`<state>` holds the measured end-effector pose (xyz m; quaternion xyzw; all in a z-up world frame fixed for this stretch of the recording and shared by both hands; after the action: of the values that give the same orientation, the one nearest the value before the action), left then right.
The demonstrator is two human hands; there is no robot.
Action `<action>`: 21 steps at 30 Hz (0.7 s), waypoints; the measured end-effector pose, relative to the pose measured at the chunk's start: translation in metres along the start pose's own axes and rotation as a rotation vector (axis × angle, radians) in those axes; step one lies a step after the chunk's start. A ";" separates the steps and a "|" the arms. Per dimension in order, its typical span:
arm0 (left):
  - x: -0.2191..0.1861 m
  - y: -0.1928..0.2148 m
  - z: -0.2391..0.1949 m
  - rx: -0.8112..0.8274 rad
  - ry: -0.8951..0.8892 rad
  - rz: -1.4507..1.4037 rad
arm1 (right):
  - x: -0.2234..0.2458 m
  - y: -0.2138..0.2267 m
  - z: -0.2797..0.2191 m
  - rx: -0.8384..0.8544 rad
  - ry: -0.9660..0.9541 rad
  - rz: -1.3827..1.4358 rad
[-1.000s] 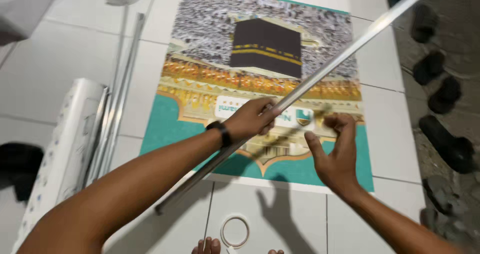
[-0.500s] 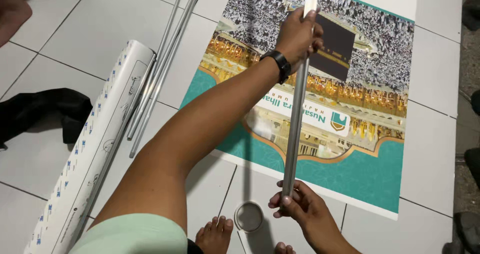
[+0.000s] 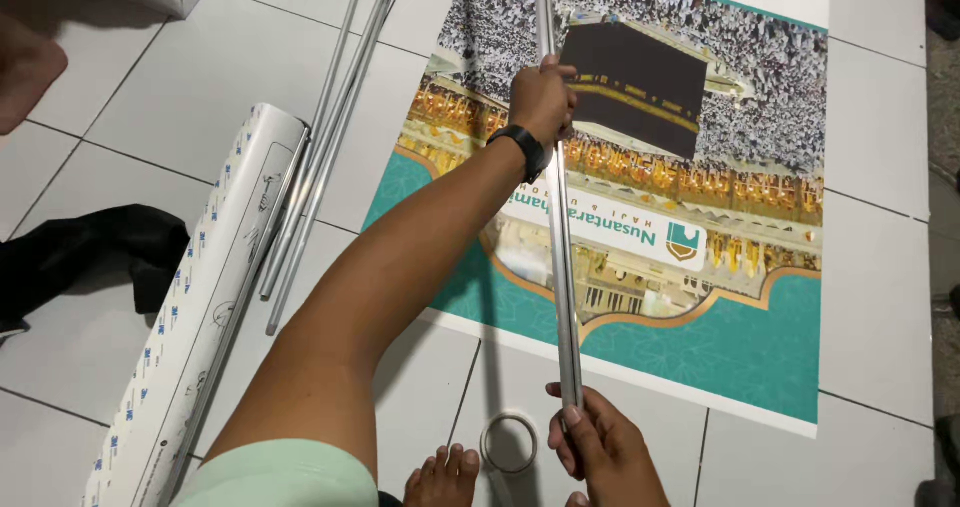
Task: The person aligns a large printed banner on the floor, positions metal rails, and applies double-sided adhesive tape along the bottom edge with the help of another person.
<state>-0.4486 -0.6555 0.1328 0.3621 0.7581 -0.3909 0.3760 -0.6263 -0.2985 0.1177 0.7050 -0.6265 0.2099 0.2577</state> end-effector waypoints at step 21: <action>0.004 -0.017 0.017 0.048 0.045 -0.165 | 0.017 0.001 -0.027 -0.195 -0.060 0.271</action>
<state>-0.4597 -0.6760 0.1279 0.3162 0.7840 -0.4303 0.3165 -0.6247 -0.2947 0.1495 0.5917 -0.7406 0.1600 0.2753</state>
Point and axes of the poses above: each hand's wrist, its own z-axis towards the middle knuckle, its own y-axis out of the back of the hand, x = y × z, the point moved 9 cm from there along z, towards the middle knuckle, and after that the axes turned 2 degrees about -x, right-handed, at the moved point
